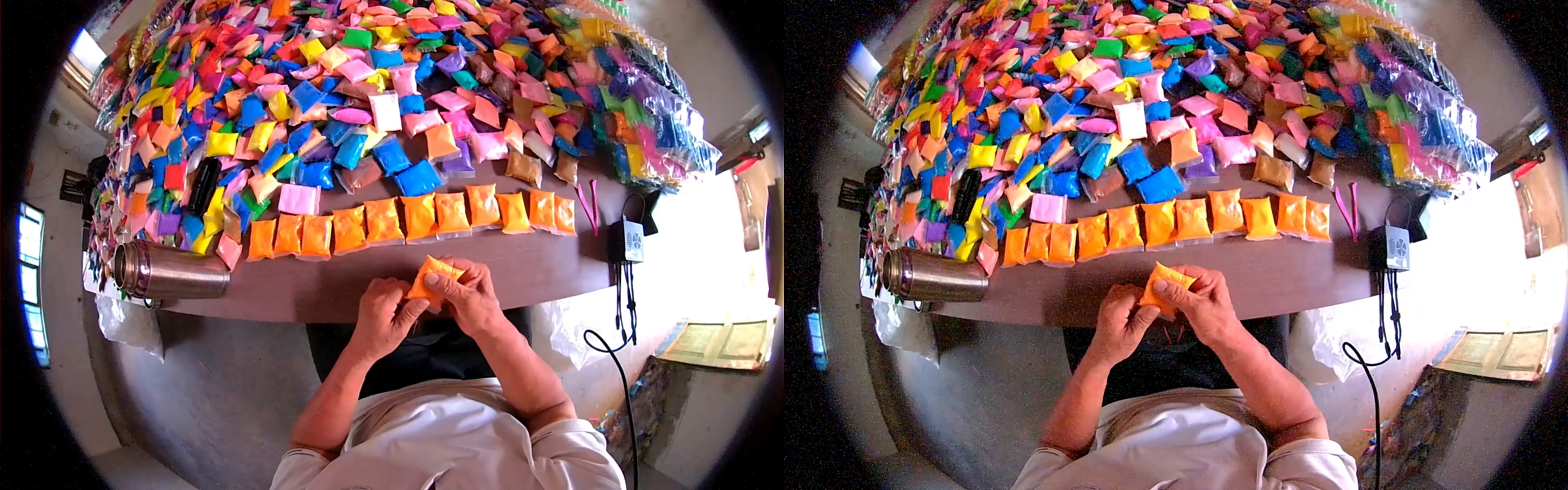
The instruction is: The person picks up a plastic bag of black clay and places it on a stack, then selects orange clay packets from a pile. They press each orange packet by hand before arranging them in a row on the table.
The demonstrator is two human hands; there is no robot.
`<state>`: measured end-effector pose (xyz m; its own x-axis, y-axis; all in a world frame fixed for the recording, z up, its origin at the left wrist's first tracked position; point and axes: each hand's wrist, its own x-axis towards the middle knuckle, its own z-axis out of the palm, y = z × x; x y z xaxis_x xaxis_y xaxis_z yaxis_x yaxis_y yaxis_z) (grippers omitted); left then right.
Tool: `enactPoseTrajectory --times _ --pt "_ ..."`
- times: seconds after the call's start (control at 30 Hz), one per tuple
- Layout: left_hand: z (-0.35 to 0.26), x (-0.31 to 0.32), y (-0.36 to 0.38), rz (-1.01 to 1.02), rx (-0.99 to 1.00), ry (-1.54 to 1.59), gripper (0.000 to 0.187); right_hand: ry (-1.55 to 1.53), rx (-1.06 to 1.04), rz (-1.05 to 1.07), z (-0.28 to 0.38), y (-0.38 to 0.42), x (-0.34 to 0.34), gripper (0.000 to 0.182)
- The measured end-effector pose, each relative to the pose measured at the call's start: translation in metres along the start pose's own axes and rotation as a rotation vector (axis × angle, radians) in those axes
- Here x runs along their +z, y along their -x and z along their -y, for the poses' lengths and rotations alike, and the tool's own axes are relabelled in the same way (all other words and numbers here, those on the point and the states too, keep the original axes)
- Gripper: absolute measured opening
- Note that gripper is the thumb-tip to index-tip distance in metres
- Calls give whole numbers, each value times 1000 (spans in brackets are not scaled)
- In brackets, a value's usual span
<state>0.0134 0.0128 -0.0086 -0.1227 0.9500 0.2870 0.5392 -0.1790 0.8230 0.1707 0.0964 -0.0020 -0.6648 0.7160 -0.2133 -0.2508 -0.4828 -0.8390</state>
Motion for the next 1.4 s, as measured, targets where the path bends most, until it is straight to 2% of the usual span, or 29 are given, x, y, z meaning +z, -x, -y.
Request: enactPoseTrajectory --times 0.1,0.23,0.3,0.43,0.63,0.7,0.73,0.8,1.03,1.3,1.4 --pt "-1 -1 2 -53 -47 69 35 -110 -43 -43 7 1 17 32" --pt "-5 -2 1 -62 -102 96 35 -29 -32 11 2 8 12 31" --pt "-3 0 1 -37 -86 52 35 169 -43 -5 6 15 15 29" --pt "1 3 0 -9 -15 -24 34 87 -73 2 3 11 11 28" --pt "0 2 0 -42 -31 25 34 88 -110 56 9 12 18 28" --pt "-1 2 0 -17 -28 -6 34 79 -97 -115 5 12 19 27" --pt "-1 2 0 10 -26 -38 34 80 -98 -115 4 11 15 27" --pt "-2 2 0 13 -7 -59 34 163 -99 -51 0 9 5 29" --pt "3 6 2 -60 5 -26 35 122 -123 -82 2 10 15 26" --pt "-2 4 0 -31 19 -50 34 21 -77 84 4 8 9 26" --pt "2 4 3 -35 13 -24 32 24 -106 13 -1 8 15 27"
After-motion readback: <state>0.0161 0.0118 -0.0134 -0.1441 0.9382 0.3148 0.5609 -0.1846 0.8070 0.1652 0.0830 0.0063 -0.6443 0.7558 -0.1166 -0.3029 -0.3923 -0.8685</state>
